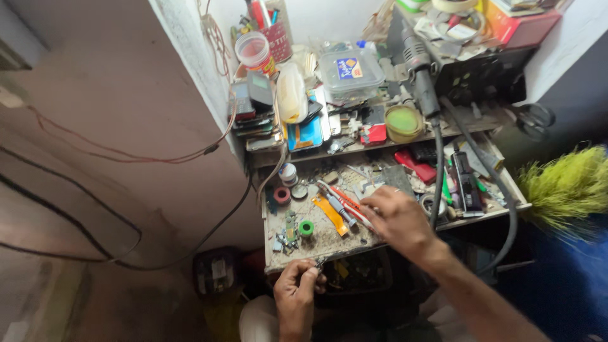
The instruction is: The person cleans small electronic components, including circuit board fragments and chips, using a spray bottle, a toothbrush, and a screwdriver. They retrieve parts from a plastic container, spray them with liquid, scrub them with the toothbrush, and scrape them with the screwdriver before placing them back on the workbench.
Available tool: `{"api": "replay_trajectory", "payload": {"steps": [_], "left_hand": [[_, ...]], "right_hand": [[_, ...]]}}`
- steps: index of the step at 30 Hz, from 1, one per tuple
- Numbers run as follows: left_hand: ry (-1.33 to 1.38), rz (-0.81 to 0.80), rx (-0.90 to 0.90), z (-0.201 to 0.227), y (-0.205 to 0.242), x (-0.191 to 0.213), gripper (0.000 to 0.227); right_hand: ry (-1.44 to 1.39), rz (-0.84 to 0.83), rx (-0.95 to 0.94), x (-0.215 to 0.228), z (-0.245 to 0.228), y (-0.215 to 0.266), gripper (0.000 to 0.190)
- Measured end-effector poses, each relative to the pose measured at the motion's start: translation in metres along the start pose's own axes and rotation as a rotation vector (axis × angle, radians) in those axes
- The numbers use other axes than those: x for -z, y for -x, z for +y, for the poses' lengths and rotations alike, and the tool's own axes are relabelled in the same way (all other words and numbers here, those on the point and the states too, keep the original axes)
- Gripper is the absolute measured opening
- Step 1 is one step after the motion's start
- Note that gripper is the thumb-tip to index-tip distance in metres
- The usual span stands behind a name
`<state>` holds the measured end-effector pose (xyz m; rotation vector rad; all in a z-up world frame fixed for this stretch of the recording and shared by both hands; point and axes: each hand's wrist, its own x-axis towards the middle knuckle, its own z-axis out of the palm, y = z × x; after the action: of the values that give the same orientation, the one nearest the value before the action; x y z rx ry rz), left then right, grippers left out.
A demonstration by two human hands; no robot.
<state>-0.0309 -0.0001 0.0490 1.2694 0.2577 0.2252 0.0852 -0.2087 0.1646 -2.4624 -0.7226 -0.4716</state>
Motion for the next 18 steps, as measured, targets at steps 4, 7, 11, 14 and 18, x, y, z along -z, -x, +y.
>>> {"api": "replay_trajectory", "payload": {"steps": [4,7,11,14,18], "left_hand": [[0.048,-0.018,-0.051,0.016,0.010,-0.007,0.009],[0.081,-0.007,-0.049,0.023,0.013,-0.006,0.009],[0.099,-0.027,-0.095,0.029,0.014,-0.004,0.013],[0.132,-0.041,-0.097,0.032,0.016,-0.006,0.015],[0.206,-0.024,-0.102,0.036,0.015,-0.008,0.015]], "right_hand": [[0.190,-0.063,-0.124,-0.037,-0.002,0.006,0.020],[0.218,-0.024,-0.107,-0.042,-0.007,0.002,0.021],[-0.027,0.103,-0.164,-0.037,-0.009,-0.008,0.021],[-0.197,0.364,0.054,-0.029,-0.011,-0.007,0.019],[-0.318,0.351,0.002,-0.019,-0.015,0.020,0.014]]}}
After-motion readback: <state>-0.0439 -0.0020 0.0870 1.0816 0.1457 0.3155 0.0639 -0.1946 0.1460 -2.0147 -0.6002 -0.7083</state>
